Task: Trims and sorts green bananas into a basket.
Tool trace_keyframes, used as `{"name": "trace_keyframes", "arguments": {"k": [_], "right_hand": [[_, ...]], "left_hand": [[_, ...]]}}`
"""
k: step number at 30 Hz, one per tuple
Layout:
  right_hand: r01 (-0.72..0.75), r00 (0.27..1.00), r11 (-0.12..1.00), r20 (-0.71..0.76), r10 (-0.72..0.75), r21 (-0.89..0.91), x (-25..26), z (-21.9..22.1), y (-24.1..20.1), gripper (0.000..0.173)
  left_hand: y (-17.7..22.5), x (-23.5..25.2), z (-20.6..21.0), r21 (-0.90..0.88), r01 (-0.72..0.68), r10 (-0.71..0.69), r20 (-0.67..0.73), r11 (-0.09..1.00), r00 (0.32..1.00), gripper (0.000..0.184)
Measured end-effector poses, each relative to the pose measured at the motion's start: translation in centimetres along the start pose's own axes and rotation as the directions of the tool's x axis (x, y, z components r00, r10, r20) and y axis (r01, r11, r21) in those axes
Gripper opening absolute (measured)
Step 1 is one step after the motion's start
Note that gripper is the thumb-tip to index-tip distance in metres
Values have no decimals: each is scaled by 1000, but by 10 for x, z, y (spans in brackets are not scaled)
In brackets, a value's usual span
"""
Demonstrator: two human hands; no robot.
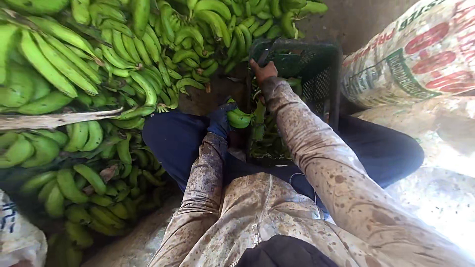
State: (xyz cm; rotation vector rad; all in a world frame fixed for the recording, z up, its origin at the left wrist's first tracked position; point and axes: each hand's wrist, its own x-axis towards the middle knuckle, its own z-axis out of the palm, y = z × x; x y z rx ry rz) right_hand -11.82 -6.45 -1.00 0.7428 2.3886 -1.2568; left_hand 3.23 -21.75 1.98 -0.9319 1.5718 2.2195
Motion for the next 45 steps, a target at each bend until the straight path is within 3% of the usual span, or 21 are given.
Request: {"name": "trace_keyframes", "arguments": {"k": [2, 4, 7, 9, 11, 13, 17, 19, 21, 27, 30, 34, 39, 45], "right_hand": [[23, 1000, 1000, 22, -23, -6, 13, 3, -3, 79], [4, 999, 999, 43, -6, 42, 13, -5, -4, 59], [59, 992, 900, 78, -103, 433, -25, -33, 11, 29], [218, 947, 825, 92, -308, 521, -80, -57, 34, 34], [357, 899, 842, 97, -427, 405, -139, -72, 68, 38], [336, 902, 874, 148, -406, 351, -190, -71, 108, 37], [157, 906, 835, 259, -334, 528, -244, -44, 168, 36], [148, 894, 815, 276, -352, 560, -249, -32, 176, 29], [229, 886, 830, 245, -394, 509, -243, -25, 177, 23], [279, 901, 949, 302, -312, 148, -229, -14, 170, 34], [324, 912, 935, 214, -349, 142, -232, -12, 167, 36], [212, 944, 958, 215, -251, 191, -233, -11, 166, 43], [161, 945, 970, 254, -205, 184, -224, -5, 170, 47], [121, 947, 993, 299, -118, 9, -226, -2, 154, 55]], "left_hand": [[-11, 15, -14, -40, 26, -23, 78, 999, 997, 35], [6, -4, -1, 19, 102, -103, 33, 995, 994, 24], [8, -1, 1, -1, 166, -166, -6, 986, 986, 25], [-13, 24, -18, -61, 178, -177, 22, 982, 984, 37], [-26, 33, -27, -87, 164, -164, 14, 983, 986, 35], [-32, 31, -27, -143, 164, -166, -7, 976, 986, 26], [-35, 23, -25, -182, 214, -222, -26, 960, 975, 30], [-38, 25, -26, -180, 182, -190, -25, 967, 981, 26], [-39, 26, -26, -149, 157, -163, -28, 976, 986, 26], [-36, 20, -23, -102, 64, -66, -10, 993, 998, 30], [-38, 15, -19, -94, 20, -23, -24, 995, 999, 25], [-43, 14, -19, -116, -69, 67, -22, 991, 998, 22], [-39, 14, -14, -145, -19, 14, -39, 989, 999, 22], [-41, 15, -17, -19, -119, 118, -13, 993, 993, 28]]}}
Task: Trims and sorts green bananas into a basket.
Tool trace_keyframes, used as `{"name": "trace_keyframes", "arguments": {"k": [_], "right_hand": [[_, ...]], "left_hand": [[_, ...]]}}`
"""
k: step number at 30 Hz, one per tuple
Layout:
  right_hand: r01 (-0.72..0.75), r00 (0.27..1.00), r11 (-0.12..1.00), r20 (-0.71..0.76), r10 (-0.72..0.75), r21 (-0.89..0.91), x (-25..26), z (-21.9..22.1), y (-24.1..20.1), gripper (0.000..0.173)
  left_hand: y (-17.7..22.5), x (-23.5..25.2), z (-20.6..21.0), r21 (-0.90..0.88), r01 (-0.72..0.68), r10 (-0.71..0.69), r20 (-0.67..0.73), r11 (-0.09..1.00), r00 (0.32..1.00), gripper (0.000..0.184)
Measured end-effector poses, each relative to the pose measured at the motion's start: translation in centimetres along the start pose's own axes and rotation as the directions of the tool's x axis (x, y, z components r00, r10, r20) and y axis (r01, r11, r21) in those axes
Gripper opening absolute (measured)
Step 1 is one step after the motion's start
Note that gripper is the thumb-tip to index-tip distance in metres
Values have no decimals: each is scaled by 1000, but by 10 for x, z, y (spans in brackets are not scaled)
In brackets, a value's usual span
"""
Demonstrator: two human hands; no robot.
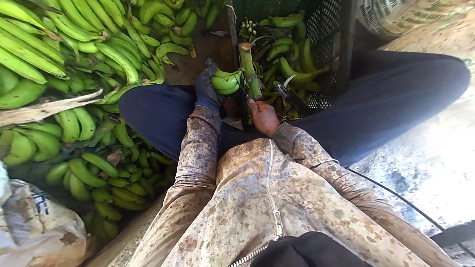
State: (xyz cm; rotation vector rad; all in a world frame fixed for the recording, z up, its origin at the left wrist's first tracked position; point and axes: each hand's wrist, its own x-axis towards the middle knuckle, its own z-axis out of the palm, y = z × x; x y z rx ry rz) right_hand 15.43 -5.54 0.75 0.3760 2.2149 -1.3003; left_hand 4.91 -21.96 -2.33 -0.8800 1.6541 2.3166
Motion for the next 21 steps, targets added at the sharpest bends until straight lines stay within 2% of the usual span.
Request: {"name": "trace_keyframes", "arguments": {"k": [3, 9, 12, 17, 19, 21], "right_hand": [[-40, 999, 997, 0, 40, -67, 4, 5, 2, 57], [-67, 998, 994, -3, 67, -87, 19, 15, 16, 59], [-61, 998, 996, 16, 62, -59, 24, 15, 22, 59], [-42, 998, 999, 42, 41, 20, 19, 8, 19, 63], [-52, 998, 999, 45, 51, 10, 6, 0, 9, 65], [-76, 996, 997, 55, 77, -13, -10, -9, -1, 67]], "left_hand": [[-1, 2, 2, 36, -39, 39, 3, 999, 999, 40], [17, -6, 8, 106, 216, -208, -85, 971, 974, 35], [22, -3, 8, 134, 241, -235, -61, 961, 970, 35], [9, -1, 5, 104, 138, -135, -35, 985, 990, 33], [-1, -5, 3, 141, -37, 35, 17, 989, 999, 41], [-7, -9, 3, 231, -242, 227, 87, 943, 970, 50]]}}
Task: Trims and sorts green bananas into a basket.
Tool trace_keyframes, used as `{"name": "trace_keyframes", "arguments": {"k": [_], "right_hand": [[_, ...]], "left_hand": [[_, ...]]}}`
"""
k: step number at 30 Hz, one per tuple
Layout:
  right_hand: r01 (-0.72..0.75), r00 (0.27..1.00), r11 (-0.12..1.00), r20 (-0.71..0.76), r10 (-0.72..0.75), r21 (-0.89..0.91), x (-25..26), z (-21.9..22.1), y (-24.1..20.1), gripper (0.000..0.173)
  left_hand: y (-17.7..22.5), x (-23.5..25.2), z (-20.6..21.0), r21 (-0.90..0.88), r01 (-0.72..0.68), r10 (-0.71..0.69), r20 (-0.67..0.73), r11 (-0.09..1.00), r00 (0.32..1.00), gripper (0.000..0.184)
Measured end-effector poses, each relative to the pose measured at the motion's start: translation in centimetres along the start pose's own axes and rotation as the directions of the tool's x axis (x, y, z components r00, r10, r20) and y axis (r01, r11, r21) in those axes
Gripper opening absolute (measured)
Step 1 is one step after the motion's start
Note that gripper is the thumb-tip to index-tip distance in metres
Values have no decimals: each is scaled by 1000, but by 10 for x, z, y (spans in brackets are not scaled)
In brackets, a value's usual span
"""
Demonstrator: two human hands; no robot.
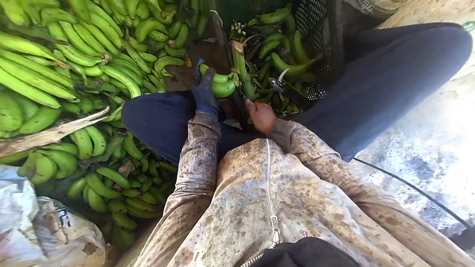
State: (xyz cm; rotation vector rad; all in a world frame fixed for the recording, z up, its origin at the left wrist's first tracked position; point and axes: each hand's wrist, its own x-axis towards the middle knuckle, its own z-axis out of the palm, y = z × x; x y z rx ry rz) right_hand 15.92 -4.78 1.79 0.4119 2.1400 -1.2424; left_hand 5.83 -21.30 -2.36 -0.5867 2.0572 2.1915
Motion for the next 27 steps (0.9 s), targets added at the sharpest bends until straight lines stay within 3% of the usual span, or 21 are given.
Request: {"name": "trace_keyframes", "arguments": {"k": [2, 5, 16, 18, 24, 27], "right_hand": [[2, 1000, 1000, -10, -2, -9, -11, -6, -3, 66], [62, 996, 998, -60, -60, 29, -16, -10, -6, 61], [-86, 992, 996, 93, 88, -26, 27, -6, -17, 72], [-97, 989, 994, 106, 101, -42, 33, -5, -21, 73], [-74, 993, 991, 82, 83, -114, 31, 2, -2, 74], [-43, 998, 999, 40, 44, -18, 34, 0, 13, 70]], "left_hand": [[-3, -2, 1, 51, -123, 121, 47, 991, 992, 55], [-6, -3, -2, 77, -184, 178, 76, 980, 981, 58], [-7, -3, -6, 66, -252, 239, 163, 966, 957, 59], [-6, 1, -3, 53, -231, 222, 140, 972, 965, 59], [-12, 12, 7, -78, 41, -49, -112, 996, 992, 46], [-4, 5, 4, -217, 56, -76, -86, 975, 993, 40]]}}
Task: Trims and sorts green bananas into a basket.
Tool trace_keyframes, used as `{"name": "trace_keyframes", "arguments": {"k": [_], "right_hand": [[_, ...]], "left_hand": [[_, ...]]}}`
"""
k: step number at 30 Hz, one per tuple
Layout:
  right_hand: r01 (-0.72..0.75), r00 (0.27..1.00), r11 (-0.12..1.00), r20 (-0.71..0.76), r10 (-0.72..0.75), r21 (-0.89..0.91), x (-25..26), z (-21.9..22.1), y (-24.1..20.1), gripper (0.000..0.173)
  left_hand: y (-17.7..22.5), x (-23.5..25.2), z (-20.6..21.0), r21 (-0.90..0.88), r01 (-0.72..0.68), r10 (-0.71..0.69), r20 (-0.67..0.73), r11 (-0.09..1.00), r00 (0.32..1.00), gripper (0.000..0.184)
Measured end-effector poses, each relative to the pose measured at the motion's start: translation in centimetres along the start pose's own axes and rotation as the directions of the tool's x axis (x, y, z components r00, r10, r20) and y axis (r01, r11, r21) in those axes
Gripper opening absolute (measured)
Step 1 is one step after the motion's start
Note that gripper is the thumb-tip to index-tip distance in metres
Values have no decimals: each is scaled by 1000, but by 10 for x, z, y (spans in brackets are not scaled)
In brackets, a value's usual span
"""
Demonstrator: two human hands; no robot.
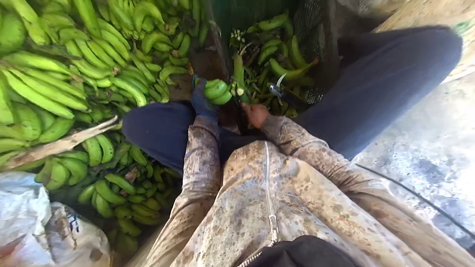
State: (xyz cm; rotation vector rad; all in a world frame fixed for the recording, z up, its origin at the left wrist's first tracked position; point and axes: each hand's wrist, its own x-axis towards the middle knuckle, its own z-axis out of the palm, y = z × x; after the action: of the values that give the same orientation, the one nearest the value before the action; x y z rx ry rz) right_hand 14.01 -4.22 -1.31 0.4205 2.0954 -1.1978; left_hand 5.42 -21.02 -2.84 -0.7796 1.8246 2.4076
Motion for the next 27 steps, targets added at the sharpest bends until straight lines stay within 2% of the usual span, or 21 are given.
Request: {"name": "trace_keyframes", "arguments": {"k": [3, 5, 8, 10, 12, 15, 18, 20, 22, 24, 25, 26, 27], "right_hand": [[-10, 994, 993, -106, 23, 119, -7, -26, -1, 68], [-21, 990, 990, -132, 40, 138, -1, -43, 0, 68], [-20, 988, 970, -146, 57, 240, 2, -39, 13, 68], [3, 975, 948, -212, 68, 318, -12, -38, 15, 67], [49, 958, 924, -279, 64, 379, -25, -59, -1, 64], [168, 934, 873, -358, 8, 457, -25, -87, -28, 53], [264, 916, 897, -383, -118, 354, -40, -116, -50, 50], [309, 906, 915, -372, -201, 259, -50, -134, -59, 49], [343, 895, 907, -380, -236, 244, -54, -142, -58, 47], [373, 878, 884, -416, -238, 282, -49, -143, -52, 45], [370, 878, 878, -424, -223, 305, -47, -143, -51, 46], [347, 887, 878, -419, -193, 330, -46, -144, -51, 49], [311, 901, 876, -408, -149, 369, -48, -143, -47, 52]], "left_hand": [[15, 6, 3, -204, -9, 45, 169, 979, 985, 35], [22, 11, 13, -238, -22, 71, 199, 971, 977, 35], [12, 7, 13, -69, -101, 108, 100, 992, 989, 49], [15, -17, 12, 68, -105, 101, 57, 992, 993, 50], [33, -30, 21, 212, -157, 134, 116, 965, 984, 55], [46, -31, 39, 178, -242, 182, 297, 954, 937, 54], [50, -48, 58, 391, -298, 63, 514, 871, 856, 52], [54, -62, 72, 544, -280, -80, 546, 791, 834, 50], [38, -67, 77, 610, -203, -169, 495, 765, 852, 43], [3, -49, 67, 659, -270, -119, 482, 703, 868, 35], [8, -53, 67, 702, -319, -105, 489, 636, 866, 35], [31, -73, 76, 781, -300, -166, 453, 547, 876, 35], [70, -109, 95, 890, -112, -370, 294, 441, 881, 37]]}}
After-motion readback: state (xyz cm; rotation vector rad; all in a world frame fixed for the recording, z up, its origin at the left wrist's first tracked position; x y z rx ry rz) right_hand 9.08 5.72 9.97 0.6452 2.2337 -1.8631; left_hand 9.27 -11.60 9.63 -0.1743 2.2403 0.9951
